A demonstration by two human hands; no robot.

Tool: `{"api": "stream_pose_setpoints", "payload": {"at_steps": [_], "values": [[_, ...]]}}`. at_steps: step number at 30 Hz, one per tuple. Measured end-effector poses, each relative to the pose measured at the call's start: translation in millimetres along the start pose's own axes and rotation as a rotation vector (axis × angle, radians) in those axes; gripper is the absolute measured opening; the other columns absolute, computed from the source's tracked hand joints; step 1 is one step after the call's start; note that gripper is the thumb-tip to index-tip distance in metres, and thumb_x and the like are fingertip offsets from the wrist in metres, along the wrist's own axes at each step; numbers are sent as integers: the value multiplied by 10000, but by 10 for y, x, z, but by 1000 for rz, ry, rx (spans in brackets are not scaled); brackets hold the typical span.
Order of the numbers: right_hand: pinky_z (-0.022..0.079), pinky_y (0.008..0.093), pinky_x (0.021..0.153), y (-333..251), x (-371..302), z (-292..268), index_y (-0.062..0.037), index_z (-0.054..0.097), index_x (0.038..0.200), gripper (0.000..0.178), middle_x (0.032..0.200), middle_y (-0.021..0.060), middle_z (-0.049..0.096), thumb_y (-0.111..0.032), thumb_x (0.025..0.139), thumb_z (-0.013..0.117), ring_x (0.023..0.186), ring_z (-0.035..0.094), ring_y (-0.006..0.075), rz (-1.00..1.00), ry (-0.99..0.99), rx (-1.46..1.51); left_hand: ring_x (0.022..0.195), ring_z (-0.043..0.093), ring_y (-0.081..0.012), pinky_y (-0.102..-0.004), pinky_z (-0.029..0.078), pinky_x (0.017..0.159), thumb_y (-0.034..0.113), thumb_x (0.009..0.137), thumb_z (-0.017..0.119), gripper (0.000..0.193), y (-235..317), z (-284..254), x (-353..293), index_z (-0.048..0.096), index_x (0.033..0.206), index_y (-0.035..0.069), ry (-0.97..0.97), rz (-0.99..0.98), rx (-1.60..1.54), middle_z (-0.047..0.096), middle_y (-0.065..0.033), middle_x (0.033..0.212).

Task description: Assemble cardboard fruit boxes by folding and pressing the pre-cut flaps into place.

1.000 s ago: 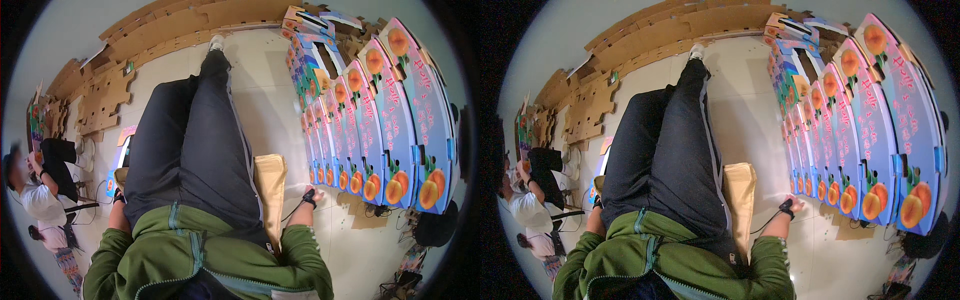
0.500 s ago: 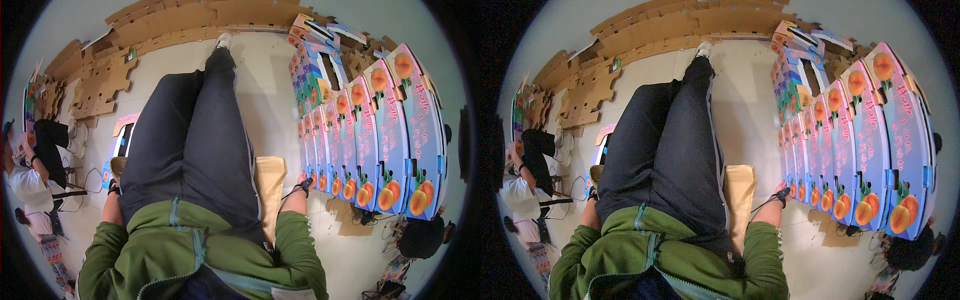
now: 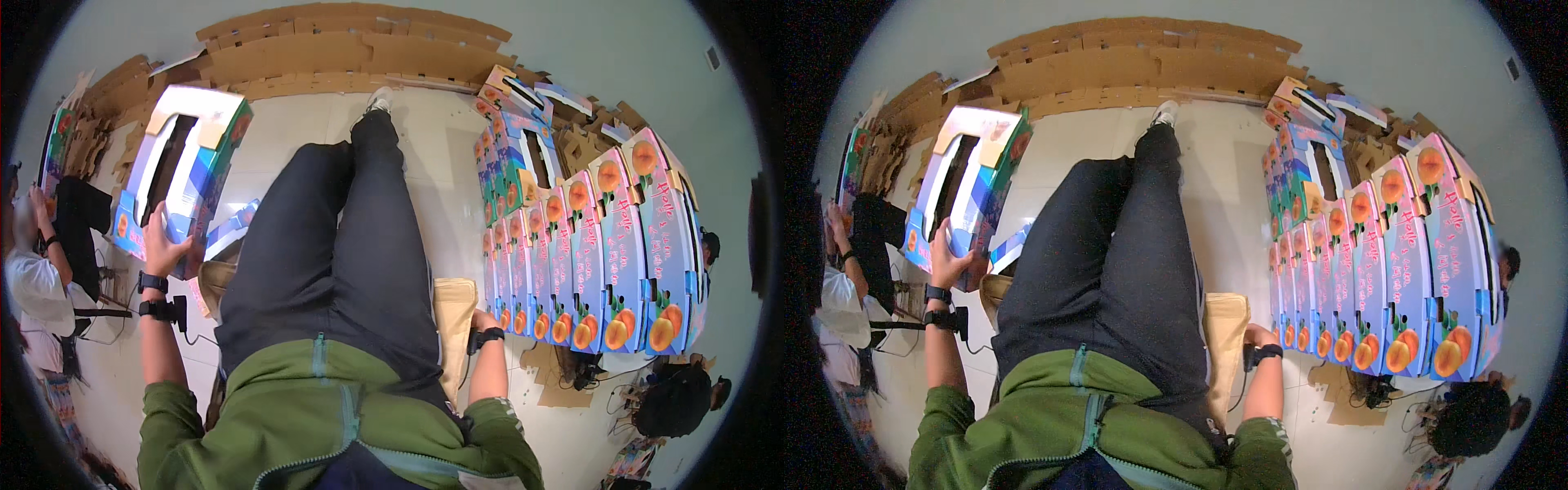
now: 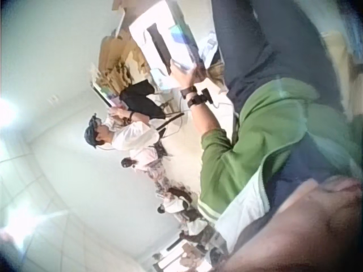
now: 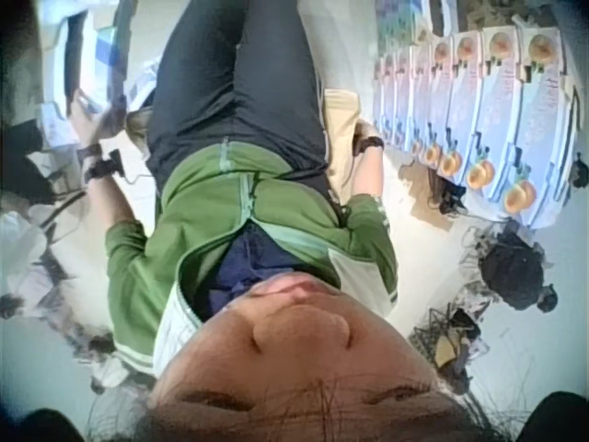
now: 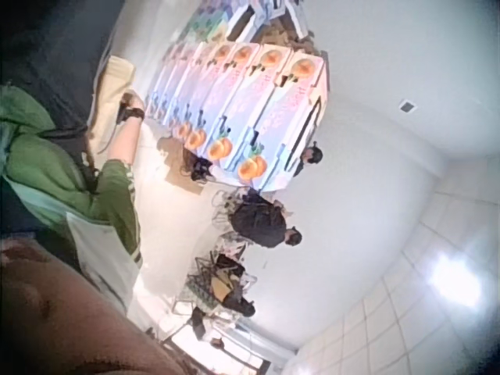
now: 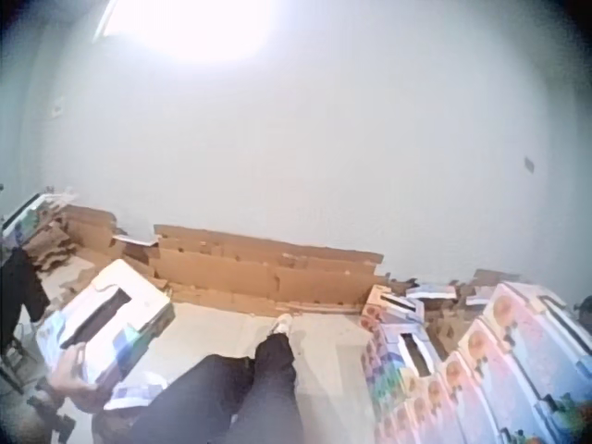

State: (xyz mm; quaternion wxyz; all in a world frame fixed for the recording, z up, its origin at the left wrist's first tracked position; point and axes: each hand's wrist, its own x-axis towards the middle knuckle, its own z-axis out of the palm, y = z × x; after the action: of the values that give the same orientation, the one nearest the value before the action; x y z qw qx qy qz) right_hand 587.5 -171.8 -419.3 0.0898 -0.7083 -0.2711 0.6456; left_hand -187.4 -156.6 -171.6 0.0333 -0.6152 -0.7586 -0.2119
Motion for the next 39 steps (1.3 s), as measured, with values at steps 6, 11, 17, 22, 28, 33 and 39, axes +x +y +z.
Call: {"api": "stream_pose_setpoints", "payload": {"at_steps": [6, 11, 17, 22, 28, 33, 39], "values": [[557, 381, 828, -1276, -1115, 39, -3, 720, 1100, 227, 967, 173, 737, -180, 992, 628, 889, 713, 305, -778, 432, -402, 1191, 532, -369, -441, 403, 1073, 304, 584, 816, 1026, 880, -769, 96, 441, 1492, 6, 31, 235, -111, 572, -187, 1370], [534, 413, 882, -2422, -2755, 789, -46, 716, 1067, 187, 1035, 131, 717, -73, 886, 681, 981, 687, 314, -1497, 581, -688, 1158, 571, -363, -439, 423, 1045, 533, 586, 785, 1066, 1452, -940, -57, 484, 1414, -66, -226, 506, -339, 593, -232, 1295], [439, 495, 1060, -2764, -3316, 1659, -91, 648, 1256, 437, 1305, 169, 614, -262, 868, 754, 1228, 582, 371, -1751, 296, -893, 1158, 583, -378, -549, 354, 1147, 484, 691, 784, 938, 1940, -969, -117, 513, 1454, 12, -537, 895, -260, 610, -186, 1188], [389, 526, 1120, -2753, -2954, 1896, -120, 574, 1405, 600, 1383, 210, 556, -472, 934, 691, 1303, 521, 415, -1627, 296, -1067, 1366, 476, -399, -630, 218, 1209, 529, 745, 754, 921, 1965, -1030, 53, 493, 1508, 83, -602, 892, -236, 547, -220, 1397], [359, 559, 1130, -2653, -2890, 1828, -156, 550, 1453, 643, 1327, 234, 555, -549, 950, 632, 1229, 526, 459, -1557, 241, -1053, 1354, 483, -401, -639, 216, 1207, 547, 848, 725, 826, 2039, -950, -106, 500, 1504, 99, -522, 858, -156, 547, -220, 1389], [387, 540, 1103, -2558, -2893, 1957, -143, 561, 1435, 606, 1279, 216, 552, -486, 944, 658, 1194, 522, 432, -1582, 424, -1045, 1251, 533, -403, -614, 259, 1194, 537, 875, 710, 766, 2111, -867, -329, 522, 1483, 112, -413, 770, -153, 548, -250, 1336], [411, 522, 1055, -2506, -2896, 2118, -125, 586, 1398, 552, 1162, 208, 568, -453, 957, 644, 1103, 537, 397, -1595, 591, -1022, 1246, 524, -414, -593, 267, 1195, 558, 892, 670, 740, 2144, -803, -491, 525, 1497, 157, -314, 735, -83, 523, -237, 1365]]}}
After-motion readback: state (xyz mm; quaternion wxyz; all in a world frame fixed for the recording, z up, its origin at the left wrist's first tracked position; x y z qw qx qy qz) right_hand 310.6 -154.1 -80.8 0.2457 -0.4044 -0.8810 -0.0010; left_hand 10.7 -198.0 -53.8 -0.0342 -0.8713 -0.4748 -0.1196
